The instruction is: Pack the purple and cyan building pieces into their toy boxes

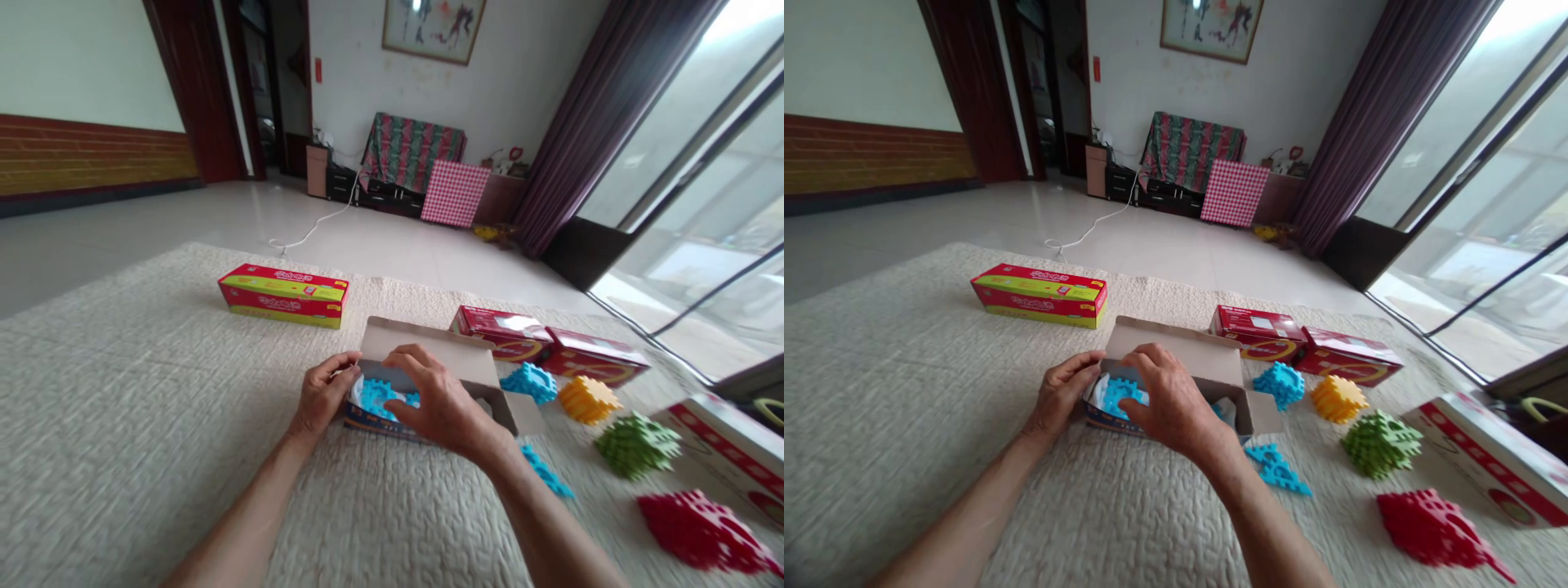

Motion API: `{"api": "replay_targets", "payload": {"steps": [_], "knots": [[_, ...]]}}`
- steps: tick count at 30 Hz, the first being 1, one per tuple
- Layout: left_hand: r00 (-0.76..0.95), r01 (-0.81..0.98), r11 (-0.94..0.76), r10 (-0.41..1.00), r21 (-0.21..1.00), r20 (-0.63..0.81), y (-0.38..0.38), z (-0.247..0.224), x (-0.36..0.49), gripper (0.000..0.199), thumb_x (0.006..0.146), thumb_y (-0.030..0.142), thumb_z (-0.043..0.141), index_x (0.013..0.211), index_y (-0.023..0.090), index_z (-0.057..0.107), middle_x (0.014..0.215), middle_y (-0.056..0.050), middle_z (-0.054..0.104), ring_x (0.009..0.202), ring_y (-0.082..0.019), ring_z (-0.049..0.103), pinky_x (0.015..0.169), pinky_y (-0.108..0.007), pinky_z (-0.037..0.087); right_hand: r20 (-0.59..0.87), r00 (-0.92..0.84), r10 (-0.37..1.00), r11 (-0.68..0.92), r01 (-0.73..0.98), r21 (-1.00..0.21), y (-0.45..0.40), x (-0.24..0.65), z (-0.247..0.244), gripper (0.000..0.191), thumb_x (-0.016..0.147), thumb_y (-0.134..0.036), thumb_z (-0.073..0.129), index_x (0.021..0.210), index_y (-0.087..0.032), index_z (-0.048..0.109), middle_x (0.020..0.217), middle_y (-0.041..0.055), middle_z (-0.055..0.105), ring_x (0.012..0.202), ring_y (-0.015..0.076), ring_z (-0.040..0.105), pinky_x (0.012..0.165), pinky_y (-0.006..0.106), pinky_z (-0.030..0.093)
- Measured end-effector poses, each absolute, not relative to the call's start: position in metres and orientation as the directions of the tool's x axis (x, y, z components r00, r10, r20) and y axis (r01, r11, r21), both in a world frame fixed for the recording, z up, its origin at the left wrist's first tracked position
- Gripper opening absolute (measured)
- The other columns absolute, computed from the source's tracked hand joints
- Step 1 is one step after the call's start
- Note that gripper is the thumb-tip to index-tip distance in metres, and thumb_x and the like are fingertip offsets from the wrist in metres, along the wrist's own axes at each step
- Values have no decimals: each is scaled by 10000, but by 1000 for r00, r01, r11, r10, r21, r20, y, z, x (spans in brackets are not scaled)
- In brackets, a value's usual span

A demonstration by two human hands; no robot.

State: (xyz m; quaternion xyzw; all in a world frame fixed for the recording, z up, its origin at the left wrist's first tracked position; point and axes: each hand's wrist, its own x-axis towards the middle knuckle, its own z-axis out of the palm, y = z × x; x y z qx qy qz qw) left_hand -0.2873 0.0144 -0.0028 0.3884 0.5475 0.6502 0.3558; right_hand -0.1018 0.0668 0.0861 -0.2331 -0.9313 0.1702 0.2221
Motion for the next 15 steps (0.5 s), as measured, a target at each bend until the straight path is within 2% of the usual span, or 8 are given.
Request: {"api": "replay_targets", "payload": {"steps": [5,9,12,15], "knots": [[-460,-31,-162,878,986,130,16,-5,-287,394,721,405,684,1002,130,714,869,-50,706,745,-162,627,677,-240,483,462,-683,566,824,446,-350,81,-64,99,301,801,-212,601,1102,-210,590,1148,80,604,1032,213,591,898,383,483],[-459,-12,-161,878,987,138,16,-8,-288,398,733,411,673,1020,138,711,871,-49,708,737,-156,626,665,-235,476,526,-545,653,748,575,-332,94,-28,105,250,822,-252,581,1064,-203,616,1112,80,636,983,216,618,865,382,495],[-458,4,-162,877,987,146,15,-8,-289,390,737,410,670,1023,148,712,881,-45,712,737,-152,627,668,-232,475,480,-573,664,747,542,-386,90,-22,102,199,870,-235,514,1029,-203,629,1016,51,673,913,177,634,818,325,499],[-460,19,-164,874,986,154,15,-8,-289,385,739,409,671,1018,147,715,893,-49,715,761,-156,630,692,-235,479,311,-744,591,767,399,-503,73,-42,97,245,944,-230,399,1043,-215,622,943,15,685,812,122,637,733,250,496]]}}
